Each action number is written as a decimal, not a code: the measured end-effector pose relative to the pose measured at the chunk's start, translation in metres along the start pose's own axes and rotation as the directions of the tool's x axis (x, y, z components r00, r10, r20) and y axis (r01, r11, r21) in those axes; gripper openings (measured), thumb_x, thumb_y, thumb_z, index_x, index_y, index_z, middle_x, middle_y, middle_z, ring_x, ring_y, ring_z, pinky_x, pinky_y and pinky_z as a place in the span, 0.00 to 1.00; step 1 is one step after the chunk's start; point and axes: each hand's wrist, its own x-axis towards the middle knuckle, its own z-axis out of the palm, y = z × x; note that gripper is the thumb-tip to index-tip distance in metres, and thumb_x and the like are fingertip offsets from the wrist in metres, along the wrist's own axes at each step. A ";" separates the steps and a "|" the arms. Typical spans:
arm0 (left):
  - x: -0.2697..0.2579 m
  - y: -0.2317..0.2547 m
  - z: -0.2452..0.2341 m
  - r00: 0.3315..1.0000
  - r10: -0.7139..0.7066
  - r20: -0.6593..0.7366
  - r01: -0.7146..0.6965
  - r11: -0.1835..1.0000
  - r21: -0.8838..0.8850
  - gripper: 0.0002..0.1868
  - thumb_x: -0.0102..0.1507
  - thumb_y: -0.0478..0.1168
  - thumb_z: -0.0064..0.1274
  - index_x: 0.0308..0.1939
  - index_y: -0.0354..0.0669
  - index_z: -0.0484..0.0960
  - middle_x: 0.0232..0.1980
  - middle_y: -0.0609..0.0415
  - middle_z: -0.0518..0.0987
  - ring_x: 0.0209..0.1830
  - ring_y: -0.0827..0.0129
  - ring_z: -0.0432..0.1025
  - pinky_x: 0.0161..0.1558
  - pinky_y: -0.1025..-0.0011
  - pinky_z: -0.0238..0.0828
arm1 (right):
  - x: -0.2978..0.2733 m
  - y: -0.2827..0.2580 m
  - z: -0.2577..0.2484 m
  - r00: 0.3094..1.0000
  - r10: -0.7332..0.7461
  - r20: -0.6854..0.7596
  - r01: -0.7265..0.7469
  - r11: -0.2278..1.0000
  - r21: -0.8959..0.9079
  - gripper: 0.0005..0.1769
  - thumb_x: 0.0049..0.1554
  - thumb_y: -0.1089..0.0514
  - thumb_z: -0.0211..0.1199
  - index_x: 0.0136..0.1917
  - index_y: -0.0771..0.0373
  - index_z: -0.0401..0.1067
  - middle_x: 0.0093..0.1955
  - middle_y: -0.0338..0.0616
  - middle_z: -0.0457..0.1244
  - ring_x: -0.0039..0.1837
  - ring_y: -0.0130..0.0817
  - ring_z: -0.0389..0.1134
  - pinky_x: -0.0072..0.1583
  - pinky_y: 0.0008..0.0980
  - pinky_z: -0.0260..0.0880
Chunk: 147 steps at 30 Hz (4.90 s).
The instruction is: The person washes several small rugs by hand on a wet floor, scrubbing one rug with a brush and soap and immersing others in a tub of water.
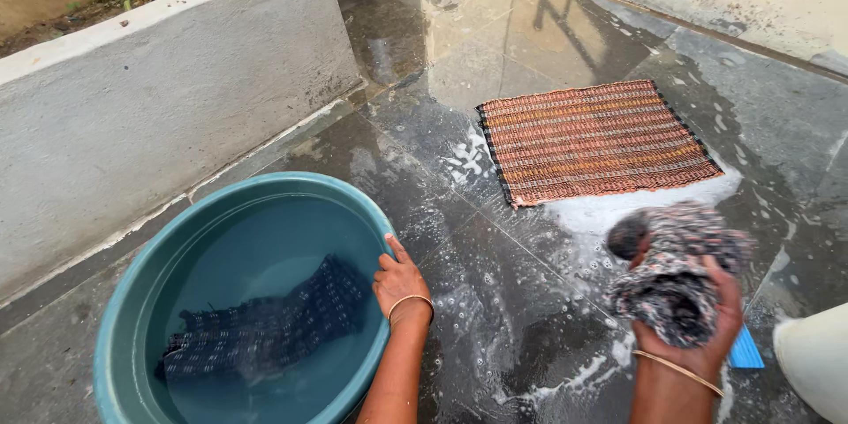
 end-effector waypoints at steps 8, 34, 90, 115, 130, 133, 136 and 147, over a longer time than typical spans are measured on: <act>-0.001 -0.001 -0.002 0.999 0.003 0.041 -0.004 1.000 0.017 0.39 0.66 0.37 0.46 0.80 0.40 0.48 0.45 0.51 0.71 0.34 0.64 0.74 0.36 0.68 0.76 | 0.069 0.018 0.103 0.453 -0.723 0.522 0.877 0.256 -0.406 0.35 0.66 0.71 0.58 0.80 0.65 0.47 0.79 0.61 0.49 0.78 0.53 0.51 0.79 0.51 0.50; 0.000 0.001 0.002 1.000 0.007 -0.001 -0.007 0.997 0.072 0.38 0.66 0.38 0.45 0.79 0.40 0.50 0.43 0.53 0.71 0.32 0.65 0.74 0.32 0.68 0.75 | -0.022 -0.040 0.054 0.922 -0.284 0.263 0.338 0.922 -0.188 0.30 0.62 0.60 0.59 0.75 0.72 0.63 0.65 0.54 0.66 0.64 0.43 0.72 0.65 0.41 0.76; -0.002 0.001 0.002 0.995 0.008 -0.101 0.003 0.995 0.102 0.38 0.63 0.38 0.46 0.78 0.38 0.54 0.42 0.54 0.72 0.30 0.67 0.73 0.32 0.69 0.74 | 0.079 0.110 -0.106 0.820 0.572 0.029 0.170 -0.194 -0.966 0.31 0.51 0.43 0.65 0.68 0.46 0.73 0.66 0.48 0.70 0.66 0.43 0.71 0.67 0.41 0.68; -0.008 -0.002 -0.027 0.994 0.022 0.106 -0.021 1.000 -0.009 0.52 0.56 0.44 0.56 0.78 0.34 0.46 0.48 0.47 0.69 0.34 0.60 0.74 0.38 0.64 0.75 | 0.087 0.238 -0.221 0.960 0.257 -0.112 0.171 -0.854 -0.491 0.71 0.44 0.18 0.66 0.83 0.34 0.23 0.85 0.65 0.25 0.83 0.66 0.31 0.74 0.65 0.42; -0.005 0.000 -0.012 0.998 0.026 0.051 -0.027 0.999 0.029 0.46 0.59 0.42 0.52 0.78 0.35 0.50 0.46 0.49 0.70 0.33 0.63 0.73 0.35 0.67 0.74 | 0.137 0.069 -0.209 0.887 0.373 -0.274 -0.400 0.915 -0.051 0.24 0.59 0.50 0.58 0.67 0.59 0.69 0.55 0.58 0.68 0.51 0.50 0.73 0.47 0.36 0.78; -0.003 0.002 -0.007 0.999 0.020 -0.041 -0.019 1.000 0.021 0.45 0.59 0.42 0.51 0.78 0.37 0.51 0.46 0.49 0.71 0.32 0.64 0.73 0.35 0.66 0.74 | 0.078 -0.005 -0.113 0.984 0.157 -0.084 -0.136 0.968 0.209 0.22 0.65 0.50 0.63 0.65 0.66 0.74 0.57 0.61 0.68 0.54 0.54 0.72 0.50 0.43 0.80; -0.005 0.001 -0.006 1.000 0.015 -0.022 -0.014 1.000 0.026 0.43 0.61 0.42 0.50 0.78 0.36 0.52 0.45 0.50 0.71 0.32 0.64 0.73 0.34 0.67 0.74 | 0.018 -0.021 -0.011 0.863 -0.493 0.110 0.506 0.844 -0.179 0.37 0.61 0.71 0.56 0.81 0.55 0.54 0.60 0.64 0.64 0.62 0.56 0.68 0.64 0.57 0.75; -0.006 -0.003 -0.013 0.999 0.015 0.030 -0.014 1.000 -0.012 0.46 0.58 0.40 0.50 0.79 0.36 0.49 0.47 0.48 0.70 0.32 0.62 0.74 0.36 0.65 0.74 | 0.073 0.196 -0.171 0.865 0.439 0.243 0.502 -0.773 -0.388 0.53 0.59 0.74 0.49 0.81 0.20 0.42 0.66 0.67 0.53 0.54 0.52 0.70 0.53 0.45 0.76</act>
